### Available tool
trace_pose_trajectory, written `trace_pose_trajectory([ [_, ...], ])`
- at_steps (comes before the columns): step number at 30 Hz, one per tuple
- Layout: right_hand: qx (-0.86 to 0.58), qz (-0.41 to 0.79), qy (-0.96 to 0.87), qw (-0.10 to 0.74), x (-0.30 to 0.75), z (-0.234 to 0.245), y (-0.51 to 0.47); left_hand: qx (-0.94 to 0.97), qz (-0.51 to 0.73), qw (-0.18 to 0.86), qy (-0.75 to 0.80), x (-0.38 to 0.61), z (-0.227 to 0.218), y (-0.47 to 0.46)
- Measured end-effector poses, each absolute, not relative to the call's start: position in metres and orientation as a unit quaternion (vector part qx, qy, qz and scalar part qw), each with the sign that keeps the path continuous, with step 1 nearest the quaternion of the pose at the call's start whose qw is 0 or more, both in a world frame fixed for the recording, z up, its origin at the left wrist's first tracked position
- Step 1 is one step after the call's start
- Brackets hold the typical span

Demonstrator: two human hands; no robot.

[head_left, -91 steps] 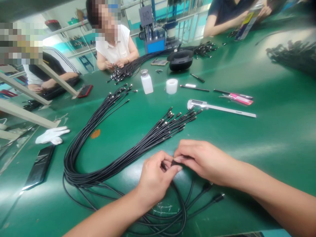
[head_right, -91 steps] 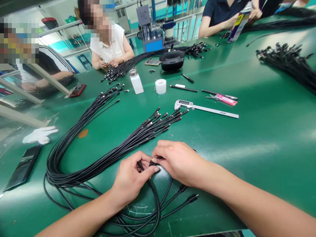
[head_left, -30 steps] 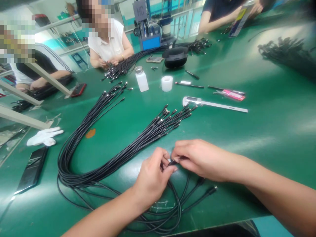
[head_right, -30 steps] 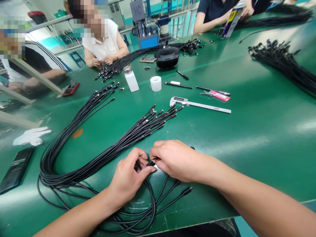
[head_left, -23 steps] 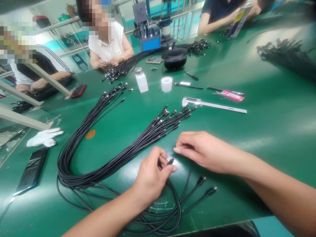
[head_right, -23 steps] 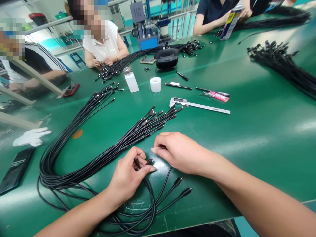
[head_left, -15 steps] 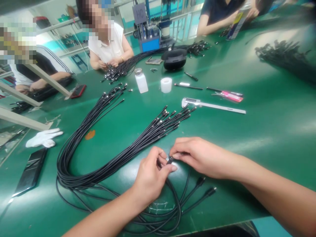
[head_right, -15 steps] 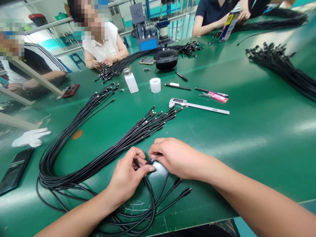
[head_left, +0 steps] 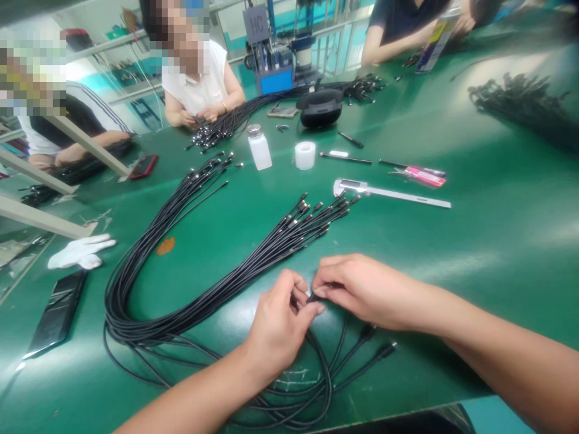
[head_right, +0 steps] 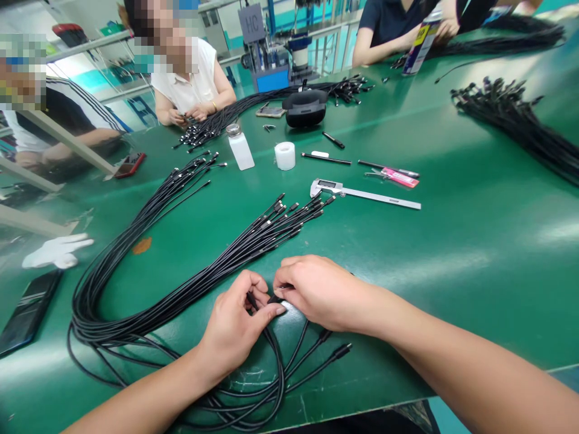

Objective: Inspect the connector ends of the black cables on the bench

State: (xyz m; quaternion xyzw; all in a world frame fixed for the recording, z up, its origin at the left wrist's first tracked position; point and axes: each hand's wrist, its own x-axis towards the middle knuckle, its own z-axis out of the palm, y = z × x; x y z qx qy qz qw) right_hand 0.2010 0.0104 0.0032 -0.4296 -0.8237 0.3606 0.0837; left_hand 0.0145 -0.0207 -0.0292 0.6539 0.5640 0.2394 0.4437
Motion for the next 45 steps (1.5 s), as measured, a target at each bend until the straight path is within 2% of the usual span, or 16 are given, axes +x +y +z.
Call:
trace_pose_trajectory([
  [17, -0.433, 0.377, -0.813, 0.099, 0.200, 0.005, 0.010, 0.652, 0.246, 0.450, 0.559, 0.014, -0.027, -0.019],
  [27, -0.435, 0.365, -0.820, 0.076, 0.199, 0.004, 0.010, 0.648, 0.244, 0.448, 0.565, 0.015, -0.028, -0.018],
  [31, -0.460, 0.363, -0.804, 0.101, 0.205, 0.006, 0.011, 0.636, 0.243, 0.451, 0.577, 0.016, -0.025, -0.018],
  [40, -0.499, 0.372, -0.774, 0.116, 0.207, 0.010, 0.011, 0.552, 0.290, 0.528, 0.577, 0.016, -0.024, -0.014],
  [45, -0.447, 0.430, -0.775, 0.118, 0.208, 0.012, 0.007, 0.492, 0.331, 0.561, 0.578, 0.017, -0.022, -0.012],
])
